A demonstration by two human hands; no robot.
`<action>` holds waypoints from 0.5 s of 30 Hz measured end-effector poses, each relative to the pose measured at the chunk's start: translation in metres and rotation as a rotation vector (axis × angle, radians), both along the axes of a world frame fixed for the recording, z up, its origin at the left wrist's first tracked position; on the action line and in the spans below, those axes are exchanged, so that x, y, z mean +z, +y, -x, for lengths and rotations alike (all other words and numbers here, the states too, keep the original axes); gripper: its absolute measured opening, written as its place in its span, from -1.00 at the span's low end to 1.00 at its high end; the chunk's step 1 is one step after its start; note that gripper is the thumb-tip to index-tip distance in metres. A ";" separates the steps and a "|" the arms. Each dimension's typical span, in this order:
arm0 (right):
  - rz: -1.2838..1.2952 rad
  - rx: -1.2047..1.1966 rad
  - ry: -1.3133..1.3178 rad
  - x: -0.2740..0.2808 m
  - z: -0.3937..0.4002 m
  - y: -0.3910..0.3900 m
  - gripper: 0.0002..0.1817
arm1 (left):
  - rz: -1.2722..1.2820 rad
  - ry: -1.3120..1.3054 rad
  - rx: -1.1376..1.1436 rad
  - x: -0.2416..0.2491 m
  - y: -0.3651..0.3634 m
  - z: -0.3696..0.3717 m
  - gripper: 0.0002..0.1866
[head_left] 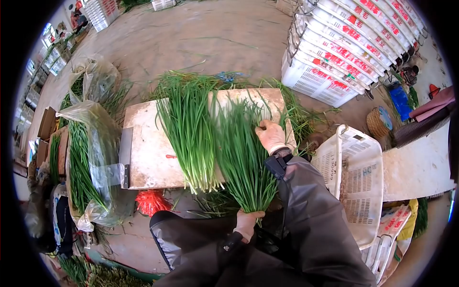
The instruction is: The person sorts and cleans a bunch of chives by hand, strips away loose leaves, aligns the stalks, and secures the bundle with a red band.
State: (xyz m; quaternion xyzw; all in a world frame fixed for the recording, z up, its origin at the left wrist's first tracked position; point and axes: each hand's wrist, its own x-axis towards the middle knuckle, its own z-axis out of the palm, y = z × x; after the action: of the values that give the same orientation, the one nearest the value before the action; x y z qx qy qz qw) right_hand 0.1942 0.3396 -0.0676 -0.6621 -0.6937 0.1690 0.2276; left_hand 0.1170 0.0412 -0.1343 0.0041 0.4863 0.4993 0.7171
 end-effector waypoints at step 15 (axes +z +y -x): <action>-0.157 0.076 -0.414 0.051 -0.099 0.065 -0.68 | 0.080 0.086 0.109 -0.014 0.001 -0.006 -0.52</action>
State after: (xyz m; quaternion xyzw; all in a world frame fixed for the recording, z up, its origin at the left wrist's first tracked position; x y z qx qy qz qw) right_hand 0.2936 0.4049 -0.0162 -0.6362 -0.7612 -0.0167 0.1246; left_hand 0.1233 0.0427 -0.1484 -0.0296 0.5357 0.5171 0.6669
